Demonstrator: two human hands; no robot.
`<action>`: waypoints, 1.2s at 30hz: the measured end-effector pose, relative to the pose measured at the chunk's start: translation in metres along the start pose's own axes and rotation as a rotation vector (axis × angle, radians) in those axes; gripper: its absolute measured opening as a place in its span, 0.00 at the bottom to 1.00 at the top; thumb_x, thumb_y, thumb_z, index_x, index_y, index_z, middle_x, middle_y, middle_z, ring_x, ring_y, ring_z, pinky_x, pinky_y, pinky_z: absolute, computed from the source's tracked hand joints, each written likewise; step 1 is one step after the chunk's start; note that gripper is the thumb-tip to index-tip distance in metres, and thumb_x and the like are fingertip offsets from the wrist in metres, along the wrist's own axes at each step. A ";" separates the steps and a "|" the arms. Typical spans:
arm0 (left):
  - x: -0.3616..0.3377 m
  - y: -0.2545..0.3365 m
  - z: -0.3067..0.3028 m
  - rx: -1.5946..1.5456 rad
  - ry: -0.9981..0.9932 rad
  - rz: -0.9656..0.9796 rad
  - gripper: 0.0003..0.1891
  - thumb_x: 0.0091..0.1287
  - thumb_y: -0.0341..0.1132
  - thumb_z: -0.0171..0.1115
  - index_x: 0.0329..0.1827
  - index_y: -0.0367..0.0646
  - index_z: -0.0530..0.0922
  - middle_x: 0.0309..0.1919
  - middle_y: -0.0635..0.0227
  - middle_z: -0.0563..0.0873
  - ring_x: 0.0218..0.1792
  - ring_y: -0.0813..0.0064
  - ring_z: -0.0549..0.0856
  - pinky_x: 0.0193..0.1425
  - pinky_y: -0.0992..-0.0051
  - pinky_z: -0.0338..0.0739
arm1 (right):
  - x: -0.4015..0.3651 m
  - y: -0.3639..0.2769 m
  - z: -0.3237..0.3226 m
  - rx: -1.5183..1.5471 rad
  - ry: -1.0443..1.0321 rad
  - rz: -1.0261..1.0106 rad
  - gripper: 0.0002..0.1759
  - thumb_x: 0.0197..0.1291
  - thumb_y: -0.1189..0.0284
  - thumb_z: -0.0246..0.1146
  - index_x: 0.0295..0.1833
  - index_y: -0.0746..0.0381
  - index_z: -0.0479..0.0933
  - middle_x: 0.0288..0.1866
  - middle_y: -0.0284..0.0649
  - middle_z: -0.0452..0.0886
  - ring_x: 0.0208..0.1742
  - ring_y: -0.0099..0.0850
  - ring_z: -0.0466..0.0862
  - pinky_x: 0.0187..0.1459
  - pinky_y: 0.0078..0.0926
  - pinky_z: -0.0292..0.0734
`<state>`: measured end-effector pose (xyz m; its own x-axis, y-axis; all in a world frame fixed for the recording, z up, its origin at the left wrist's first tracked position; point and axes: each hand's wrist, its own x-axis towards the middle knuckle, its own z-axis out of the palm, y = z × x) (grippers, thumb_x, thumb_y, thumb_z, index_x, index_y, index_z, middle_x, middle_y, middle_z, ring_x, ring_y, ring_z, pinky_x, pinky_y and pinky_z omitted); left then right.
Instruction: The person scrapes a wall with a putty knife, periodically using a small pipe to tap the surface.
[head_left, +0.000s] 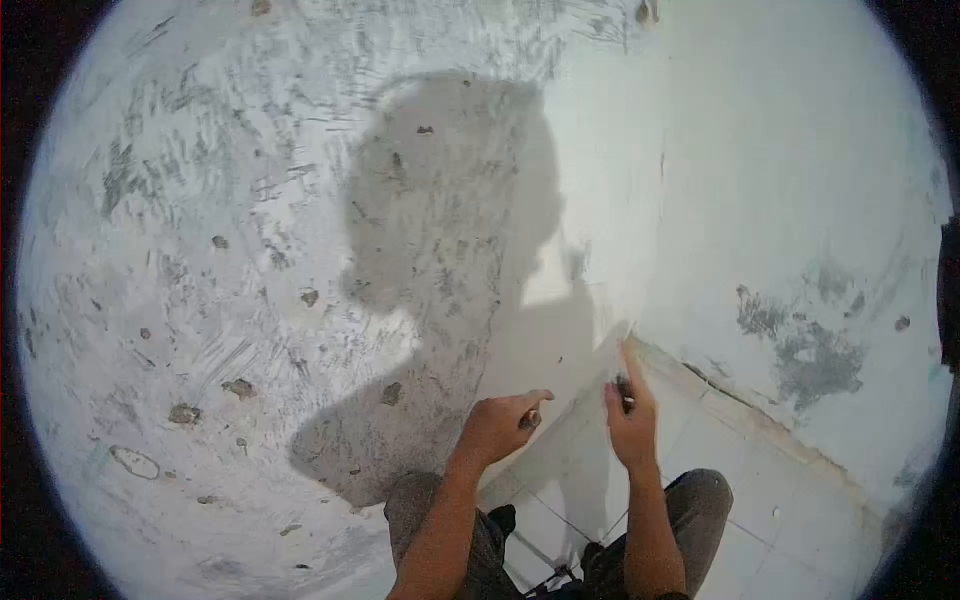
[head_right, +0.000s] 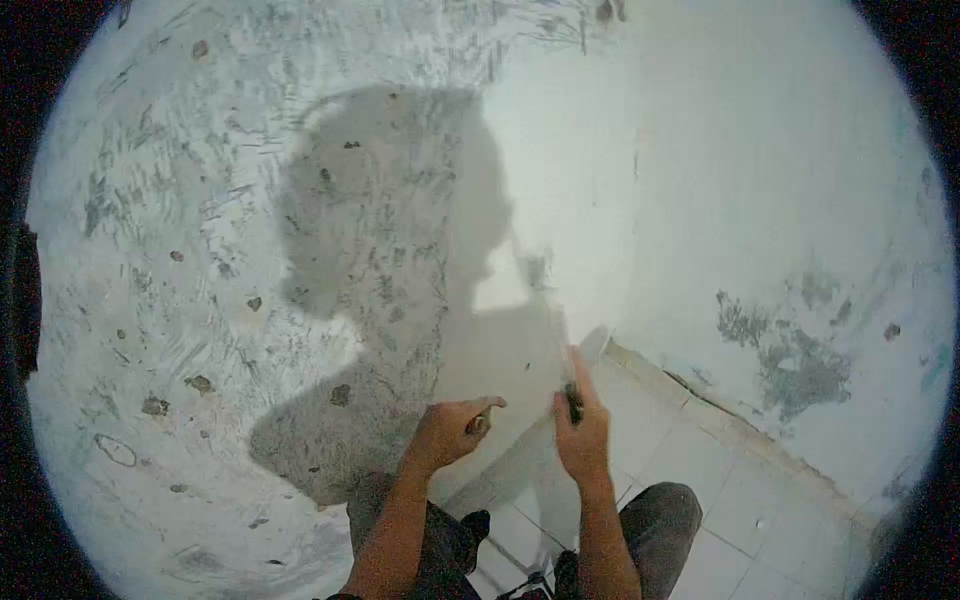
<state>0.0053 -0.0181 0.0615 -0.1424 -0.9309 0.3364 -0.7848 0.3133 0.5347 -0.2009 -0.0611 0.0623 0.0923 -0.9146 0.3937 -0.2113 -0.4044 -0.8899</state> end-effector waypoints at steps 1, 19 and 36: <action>-0.002 -0.001 0.000 0.031 -0.003 -0.011 0.19 0.62 0.31 0.59 0.57 0.53 0.78 0.27 0.60 0.82 0.26 0.69 0.82 0.36 0.67 0.78 | -0.002 -0.006 0.009 -0.018 -0.054 -0.030 0.33 0.65 0.76 0.56 0.75 0.57 0.58 0.38 0.44 0.81 0.30 0.26 0.74 0.37 0.26 0.74; 0.003 -0.008 -0.006 0.031 0.302 -0.199 0.14 0.67 0.31 0.59 0.55 0.48 0.79 0.17 0.69 0.76 0.19 0.81 0.74 0.26 0.76 0.70 | -0.014 -0.010 0.043 0.121 -0.196 0.063 0.31 0.69 0.71 0.53 0.76 0.58 0.56 0.60 0.61 0.75 0.59 0.47 0.79 0.60 0.38 0.70; 0.011 0.009 0.011 -0.034 0.382 -0.061 0.26 0.68 0.33 0.61 0.68 0.40 0.70 0.62 0.58 0.78 0.22 0.88 0.71 0.25 0.84 0.69 | -0.023 0.001 0.076 0.228 -0.149 -0.014 0.30 0.66 0.80 0.53 0.73 0.51 0.64 0.33 0.52 0.78 0.31 0.38 0.76 0.39 0.33 0.74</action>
<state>-0.0100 -0.0282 0.0611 0.1443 -0.8129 0.5642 -0.7635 0.2712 0.5861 -0.1288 -0.0401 0.0349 0.2396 -0.8920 0.3832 0.0143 -0.3914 -0.9201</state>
